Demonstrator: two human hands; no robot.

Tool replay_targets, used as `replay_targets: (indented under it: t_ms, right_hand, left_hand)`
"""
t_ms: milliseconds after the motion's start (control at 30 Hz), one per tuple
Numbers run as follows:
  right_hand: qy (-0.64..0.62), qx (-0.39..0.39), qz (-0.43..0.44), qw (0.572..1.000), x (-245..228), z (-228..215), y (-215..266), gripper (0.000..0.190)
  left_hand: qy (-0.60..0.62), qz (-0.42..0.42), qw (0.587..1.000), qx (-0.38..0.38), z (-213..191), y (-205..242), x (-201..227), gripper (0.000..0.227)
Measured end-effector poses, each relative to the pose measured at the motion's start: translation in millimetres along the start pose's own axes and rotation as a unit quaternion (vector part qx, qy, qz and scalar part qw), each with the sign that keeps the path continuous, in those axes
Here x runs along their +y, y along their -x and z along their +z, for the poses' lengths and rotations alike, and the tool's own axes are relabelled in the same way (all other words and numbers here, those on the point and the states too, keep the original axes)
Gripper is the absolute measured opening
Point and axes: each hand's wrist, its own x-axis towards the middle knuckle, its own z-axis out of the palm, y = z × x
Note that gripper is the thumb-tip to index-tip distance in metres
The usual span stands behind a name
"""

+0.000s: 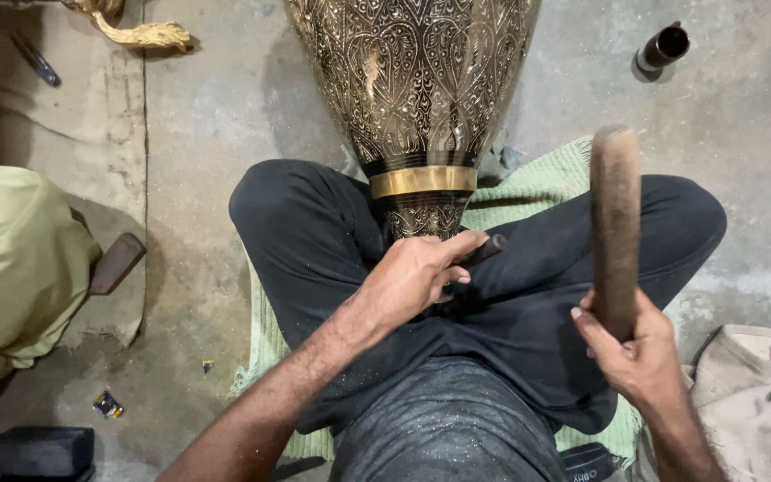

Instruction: The person sits cross-legged on the floor and uses a chisel and wooden mallet to engrave intricate patterns onto a large brass vase. They repeatedly strike the chisel against the vase's surface to create detailed designs.

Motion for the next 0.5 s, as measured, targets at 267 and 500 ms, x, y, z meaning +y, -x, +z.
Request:
replay_targets:
  t_ms: [267,500]
  right_hand:
    - [0.262,-0.012,-0.021,0.965,-9.5,-2.7,-5.0,0.023]
    - [0.199,0.008,0.004,0.98,-14.7,1.8,1.2,0.021]
  left_hand:
    - [-0.05,-0.032,0.998,0.007,-3.5,5.5,11.1,0.042]
    - [-0.053,0.016,0.998,0.036,-8.3,9.3,12.3,0.044]
